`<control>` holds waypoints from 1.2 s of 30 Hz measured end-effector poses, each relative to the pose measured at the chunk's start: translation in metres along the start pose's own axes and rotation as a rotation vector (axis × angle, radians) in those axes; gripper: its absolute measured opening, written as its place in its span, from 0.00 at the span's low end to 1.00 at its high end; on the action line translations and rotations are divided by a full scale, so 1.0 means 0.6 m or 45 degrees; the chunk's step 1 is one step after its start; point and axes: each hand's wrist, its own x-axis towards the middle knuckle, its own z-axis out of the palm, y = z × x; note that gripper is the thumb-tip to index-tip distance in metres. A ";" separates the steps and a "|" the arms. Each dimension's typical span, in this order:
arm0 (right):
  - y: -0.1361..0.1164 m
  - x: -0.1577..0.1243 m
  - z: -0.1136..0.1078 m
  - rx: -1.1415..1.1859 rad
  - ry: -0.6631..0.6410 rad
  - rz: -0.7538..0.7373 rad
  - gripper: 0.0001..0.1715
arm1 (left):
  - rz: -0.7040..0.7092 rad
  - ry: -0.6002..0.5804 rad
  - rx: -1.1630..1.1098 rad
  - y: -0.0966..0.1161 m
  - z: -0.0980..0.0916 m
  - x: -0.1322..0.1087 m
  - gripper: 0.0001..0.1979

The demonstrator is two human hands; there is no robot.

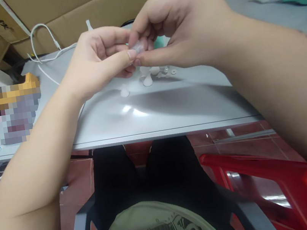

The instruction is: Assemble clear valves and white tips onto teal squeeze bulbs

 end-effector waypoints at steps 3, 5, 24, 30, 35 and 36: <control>-0.002 0.000 0.000 -0.033 -0.001 -0.013 0.11 | 0.003 -0.022 -0.020 -0.006 -0.002 0.004 0.08; -0.004 0.000 0.000 -0.054 0.002 -0.019 0.12 | 0.016 -0.031 -0.038 -0.009 -0.003 0.006 0.09; -0.003 -0.002 0.005 0.010 0.045 -0.014 0.14 | -0.020 0.015 -0.113 -0.013 -0.003 0.008 0.16; -0.003 -0.003 0.005 0.018 0.057 -0.007 0.14 | -0.037 0.053 0.023 -0.021 -0.007 0.012 0.23; 0.003 -0.001 0.006 -0.007 0.052 -0.044 0.13 | -0.028 0.042 0.139 -0.011 -0.007 0.006 0.24; 0.004 0.000 0.006 -0.001 0.057 -0.058 0.13 | -0.048 0.028 0.151 -0.006 -0.007 0.004 0.24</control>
